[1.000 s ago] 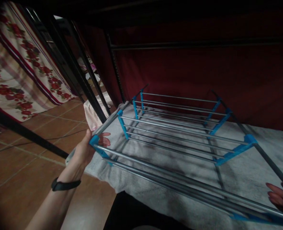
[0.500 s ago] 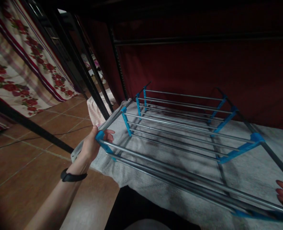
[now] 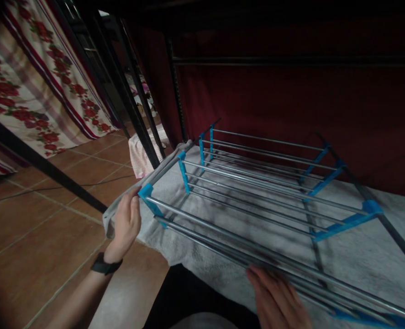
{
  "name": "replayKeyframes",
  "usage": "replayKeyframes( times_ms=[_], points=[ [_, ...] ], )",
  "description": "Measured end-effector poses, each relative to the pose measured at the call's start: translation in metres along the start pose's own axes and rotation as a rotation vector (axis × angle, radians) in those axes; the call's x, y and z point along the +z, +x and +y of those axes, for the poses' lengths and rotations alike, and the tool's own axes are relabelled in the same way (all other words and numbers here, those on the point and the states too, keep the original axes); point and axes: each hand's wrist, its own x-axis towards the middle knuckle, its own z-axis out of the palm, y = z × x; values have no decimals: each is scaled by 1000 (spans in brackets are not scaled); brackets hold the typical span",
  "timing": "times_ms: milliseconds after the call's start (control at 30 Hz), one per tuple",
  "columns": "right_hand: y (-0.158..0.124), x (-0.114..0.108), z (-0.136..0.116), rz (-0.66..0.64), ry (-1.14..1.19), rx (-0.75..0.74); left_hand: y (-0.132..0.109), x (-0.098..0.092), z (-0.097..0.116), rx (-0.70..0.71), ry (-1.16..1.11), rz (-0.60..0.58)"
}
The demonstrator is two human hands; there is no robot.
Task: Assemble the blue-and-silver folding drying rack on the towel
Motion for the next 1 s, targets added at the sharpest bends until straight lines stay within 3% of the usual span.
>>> replayKeyframes(
  times_ms=[100,200,300,433,633,767,1000],
  points=[
    [26,37,-6,-51,-108,-82,-14,6,-9,151,251,-115],
    [54,58,-21,-167,-164,-103,-23,11,-18,160,281,-203],
    [82,61,-33,-319,-164,-68,-27,15,-24,66,69,-286],
    [109,56,-35,-471,-109,-56,-29,18,-25,-153,-400,-410],
    [111,54,-25,-474,-75,-102,-17,9,-26,-384,-892,-663],
    [114,51,-25,-495,-39,-99,-6,12,-42,-431,-1044,-834],
    [162,62,-63,-566,118,-89,-6,26,-57,-454,-1091,-863]
  ],
)
